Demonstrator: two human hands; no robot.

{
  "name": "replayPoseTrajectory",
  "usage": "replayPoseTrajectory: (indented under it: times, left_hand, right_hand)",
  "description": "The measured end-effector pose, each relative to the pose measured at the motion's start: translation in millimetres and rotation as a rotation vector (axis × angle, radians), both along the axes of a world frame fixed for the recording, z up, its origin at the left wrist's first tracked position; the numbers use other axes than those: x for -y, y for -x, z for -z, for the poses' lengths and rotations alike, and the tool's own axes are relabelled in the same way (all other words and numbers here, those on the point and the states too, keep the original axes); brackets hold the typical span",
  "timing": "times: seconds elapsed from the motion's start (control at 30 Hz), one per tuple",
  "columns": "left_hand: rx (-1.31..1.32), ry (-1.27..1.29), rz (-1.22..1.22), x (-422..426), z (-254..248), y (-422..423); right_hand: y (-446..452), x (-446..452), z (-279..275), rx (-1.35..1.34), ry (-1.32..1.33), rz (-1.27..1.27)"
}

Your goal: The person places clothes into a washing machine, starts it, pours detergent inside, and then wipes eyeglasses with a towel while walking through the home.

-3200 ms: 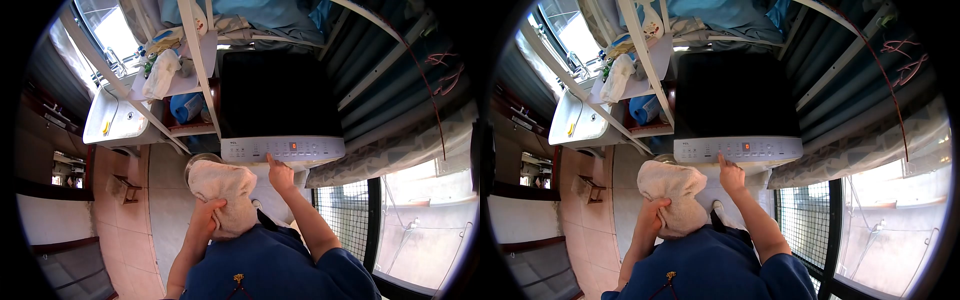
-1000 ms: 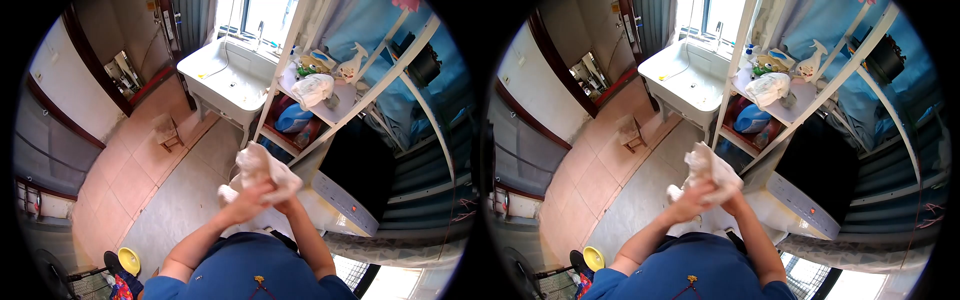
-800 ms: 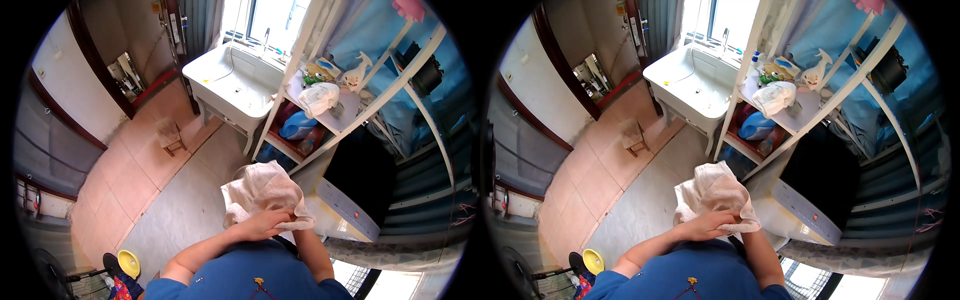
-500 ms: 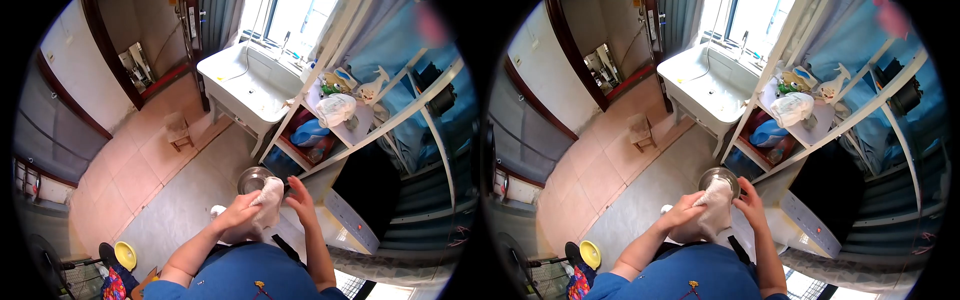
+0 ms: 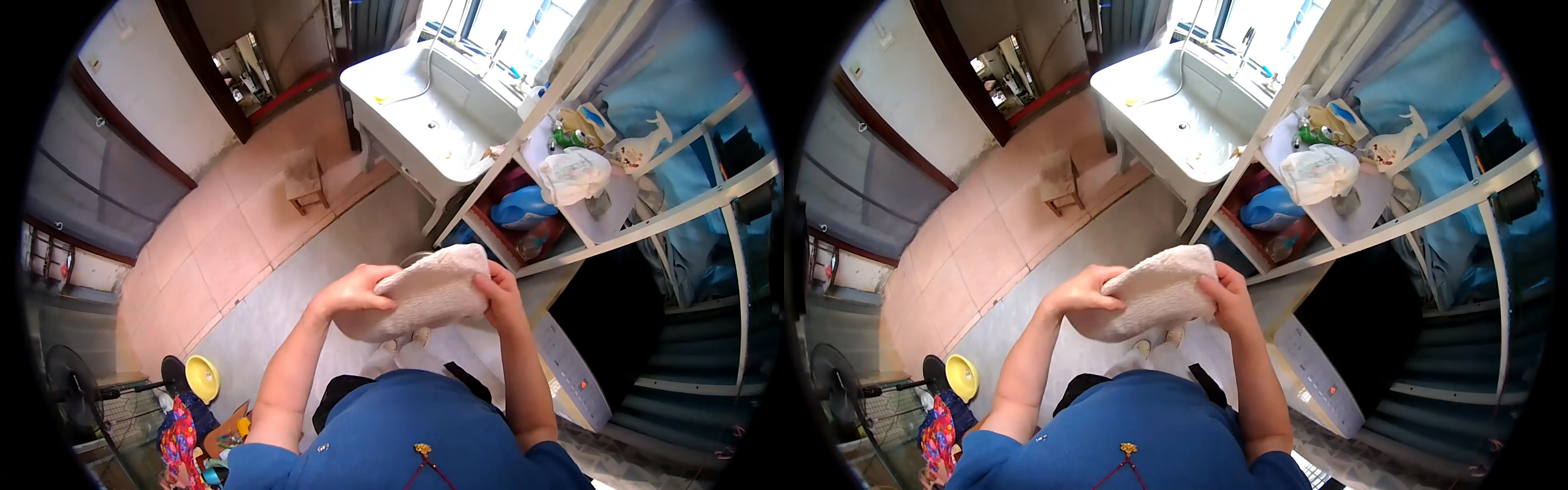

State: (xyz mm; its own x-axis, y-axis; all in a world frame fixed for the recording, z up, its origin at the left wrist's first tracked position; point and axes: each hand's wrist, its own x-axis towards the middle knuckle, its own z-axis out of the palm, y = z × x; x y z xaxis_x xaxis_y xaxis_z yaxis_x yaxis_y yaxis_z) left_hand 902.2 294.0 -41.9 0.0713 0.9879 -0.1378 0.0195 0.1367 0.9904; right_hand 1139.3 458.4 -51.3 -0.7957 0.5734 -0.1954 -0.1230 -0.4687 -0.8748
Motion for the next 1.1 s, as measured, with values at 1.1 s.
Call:
replayPoseTrajectory:
  times: [1.1]
  left_hand:
    - [0.697,0.225,-0.087,-141,12,12]
  right_hand:
    - [83,-52,-9,0.023,-0.116,0.095]
